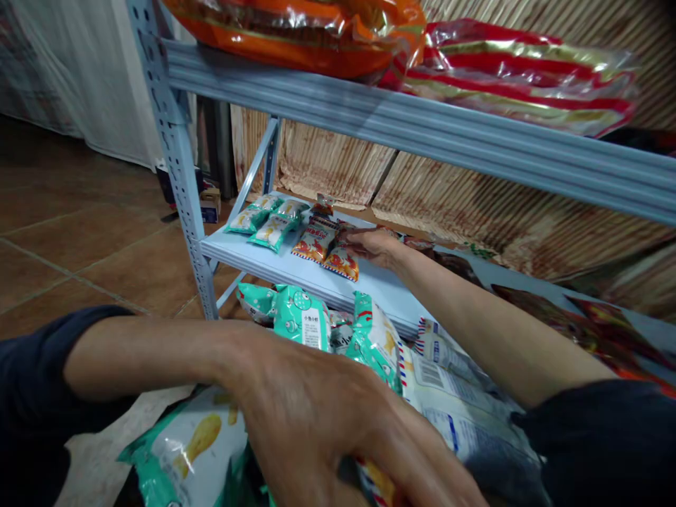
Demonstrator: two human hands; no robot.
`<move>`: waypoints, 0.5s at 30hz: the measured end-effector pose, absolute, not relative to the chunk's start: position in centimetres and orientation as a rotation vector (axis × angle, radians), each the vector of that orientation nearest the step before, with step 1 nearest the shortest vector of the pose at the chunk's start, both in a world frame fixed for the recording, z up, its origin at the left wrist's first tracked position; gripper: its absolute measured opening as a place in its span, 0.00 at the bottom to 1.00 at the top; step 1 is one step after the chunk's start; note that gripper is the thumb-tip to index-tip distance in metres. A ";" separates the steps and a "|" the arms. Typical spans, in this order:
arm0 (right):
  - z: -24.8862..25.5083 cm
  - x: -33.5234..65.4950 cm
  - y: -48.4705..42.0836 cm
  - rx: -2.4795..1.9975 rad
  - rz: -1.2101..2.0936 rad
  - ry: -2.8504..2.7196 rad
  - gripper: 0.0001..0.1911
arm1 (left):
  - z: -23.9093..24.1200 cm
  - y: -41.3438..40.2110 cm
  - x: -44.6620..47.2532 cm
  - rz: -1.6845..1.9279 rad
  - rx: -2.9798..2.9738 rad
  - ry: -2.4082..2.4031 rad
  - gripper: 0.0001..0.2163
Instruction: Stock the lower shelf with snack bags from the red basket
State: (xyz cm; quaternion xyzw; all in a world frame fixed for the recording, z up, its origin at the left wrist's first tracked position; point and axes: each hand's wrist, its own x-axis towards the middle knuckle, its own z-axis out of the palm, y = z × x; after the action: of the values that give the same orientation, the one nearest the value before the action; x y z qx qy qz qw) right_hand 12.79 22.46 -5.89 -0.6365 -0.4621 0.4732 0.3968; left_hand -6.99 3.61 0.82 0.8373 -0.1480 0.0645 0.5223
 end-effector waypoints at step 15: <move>-6.4 12.9 20.2 -1.680 1.251 -1.179 0.05 | 1.4 6.7 -9.1 0.336 1.711 -0.029 0.14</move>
State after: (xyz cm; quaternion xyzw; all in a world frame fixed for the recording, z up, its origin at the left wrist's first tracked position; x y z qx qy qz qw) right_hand 12.86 20.24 -6.44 -0.6519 -0.4574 0.4853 0.3609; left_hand -9.06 6.66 1.38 0.7511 -0.0127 0.1476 0.6433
